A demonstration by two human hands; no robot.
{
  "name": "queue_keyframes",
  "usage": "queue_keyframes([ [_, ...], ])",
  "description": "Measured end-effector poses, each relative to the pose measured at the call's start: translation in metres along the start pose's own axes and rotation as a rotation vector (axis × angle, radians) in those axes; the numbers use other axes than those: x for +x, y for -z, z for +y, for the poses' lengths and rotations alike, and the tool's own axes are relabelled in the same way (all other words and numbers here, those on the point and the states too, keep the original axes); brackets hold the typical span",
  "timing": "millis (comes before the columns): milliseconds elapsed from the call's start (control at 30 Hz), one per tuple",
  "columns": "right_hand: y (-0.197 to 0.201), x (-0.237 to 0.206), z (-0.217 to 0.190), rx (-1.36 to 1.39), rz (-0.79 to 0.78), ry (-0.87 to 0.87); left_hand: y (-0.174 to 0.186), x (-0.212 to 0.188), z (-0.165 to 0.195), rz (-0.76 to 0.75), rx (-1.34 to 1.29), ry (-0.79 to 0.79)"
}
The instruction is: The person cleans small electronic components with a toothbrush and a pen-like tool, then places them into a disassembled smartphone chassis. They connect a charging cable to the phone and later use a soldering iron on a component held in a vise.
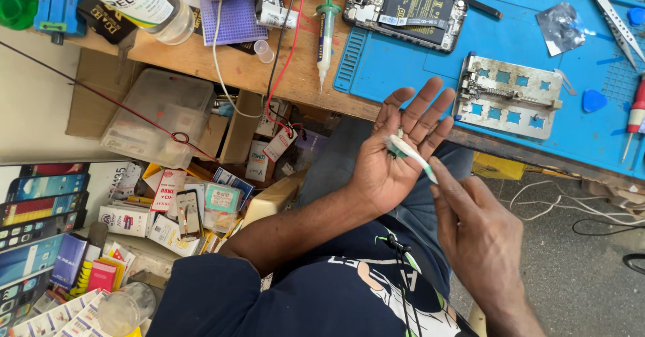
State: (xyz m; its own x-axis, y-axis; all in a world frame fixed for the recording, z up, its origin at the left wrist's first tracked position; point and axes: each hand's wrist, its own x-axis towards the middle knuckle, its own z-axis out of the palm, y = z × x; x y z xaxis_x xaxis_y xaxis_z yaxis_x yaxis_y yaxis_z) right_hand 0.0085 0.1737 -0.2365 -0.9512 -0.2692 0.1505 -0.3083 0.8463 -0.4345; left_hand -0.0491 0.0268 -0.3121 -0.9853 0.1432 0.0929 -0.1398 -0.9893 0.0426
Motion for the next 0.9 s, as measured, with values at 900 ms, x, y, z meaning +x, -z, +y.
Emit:
queue_keyframes([
  [900, -0.016, 0.003, 0.003, -0.072, 0.091, 0.117, -0.011, 0.014, 0.008, -0.086, -0.009, 0.172],
])
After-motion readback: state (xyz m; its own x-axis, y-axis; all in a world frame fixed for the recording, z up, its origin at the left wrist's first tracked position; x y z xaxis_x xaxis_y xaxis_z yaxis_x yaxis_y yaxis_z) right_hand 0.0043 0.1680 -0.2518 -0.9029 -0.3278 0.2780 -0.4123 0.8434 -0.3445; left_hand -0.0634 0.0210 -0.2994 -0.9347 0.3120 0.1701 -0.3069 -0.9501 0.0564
